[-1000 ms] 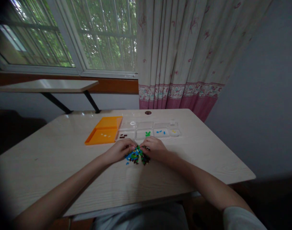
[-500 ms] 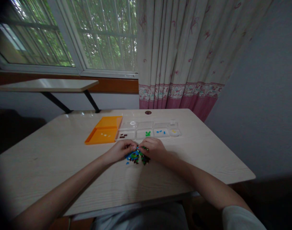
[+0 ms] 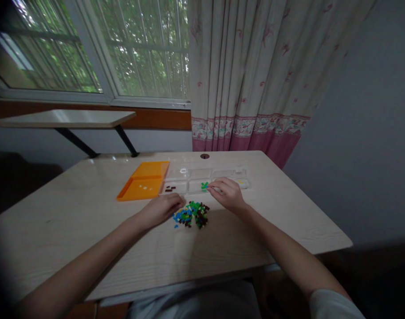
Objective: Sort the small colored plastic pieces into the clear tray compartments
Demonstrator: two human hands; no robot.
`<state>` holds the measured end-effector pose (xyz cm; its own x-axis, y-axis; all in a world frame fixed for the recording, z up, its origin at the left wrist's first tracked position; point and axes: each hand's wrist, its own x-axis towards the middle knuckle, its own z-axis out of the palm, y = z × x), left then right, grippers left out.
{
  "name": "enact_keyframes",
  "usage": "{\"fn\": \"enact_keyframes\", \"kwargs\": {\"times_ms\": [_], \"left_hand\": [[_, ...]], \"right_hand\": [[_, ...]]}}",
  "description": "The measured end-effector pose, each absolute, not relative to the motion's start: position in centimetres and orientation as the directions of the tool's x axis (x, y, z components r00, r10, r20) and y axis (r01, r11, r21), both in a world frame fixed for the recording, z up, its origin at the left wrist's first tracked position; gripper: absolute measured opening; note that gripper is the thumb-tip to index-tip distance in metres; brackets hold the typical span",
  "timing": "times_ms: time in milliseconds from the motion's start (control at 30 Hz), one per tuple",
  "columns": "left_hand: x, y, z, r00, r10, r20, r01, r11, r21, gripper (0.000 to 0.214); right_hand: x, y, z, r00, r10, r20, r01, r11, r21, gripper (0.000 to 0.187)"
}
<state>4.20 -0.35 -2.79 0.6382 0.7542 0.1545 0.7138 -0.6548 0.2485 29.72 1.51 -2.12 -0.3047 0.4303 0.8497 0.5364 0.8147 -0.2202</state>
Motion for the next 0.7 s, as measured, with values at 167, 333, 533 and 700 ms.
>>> {"fn": "enact_keyframes", "kwargs": {"times_ms": [167,333,533,700], "left_hand": [[4.05,-0.25,-2.91,0.660,0.733,0.164,0.706,-0.680,0.197,0.025],[3.94,-0.18,-3.06,0.668,0.728,0.152,0.712,-0.685,0.154,0.025],[3.69,0.06,-3.20,0.678,0.719,0.154,0.700,-0.695,0.164,0.025],[3.65,0.11,-3.07,0.685,0.714,0.143,0.691,-0.700,0.181,0.025]], "right_hand": [[29.62,1.50,-2.24,-0.314,0.409,0.857,0.533,0.823,-0.197,0.007],[29.68,1.60,-2.23,-0.321,0.411,0.853,0.525,0.827,-0.201,0.007],[29.88,1.82,-2.51,-0.333,0.407,0.851,0.517,0.833,-0.196,0.007],[30.31,1.87,-2.14,-0.365,0.458,0.811,0.543,0.812,-0.214,0.010]]}}
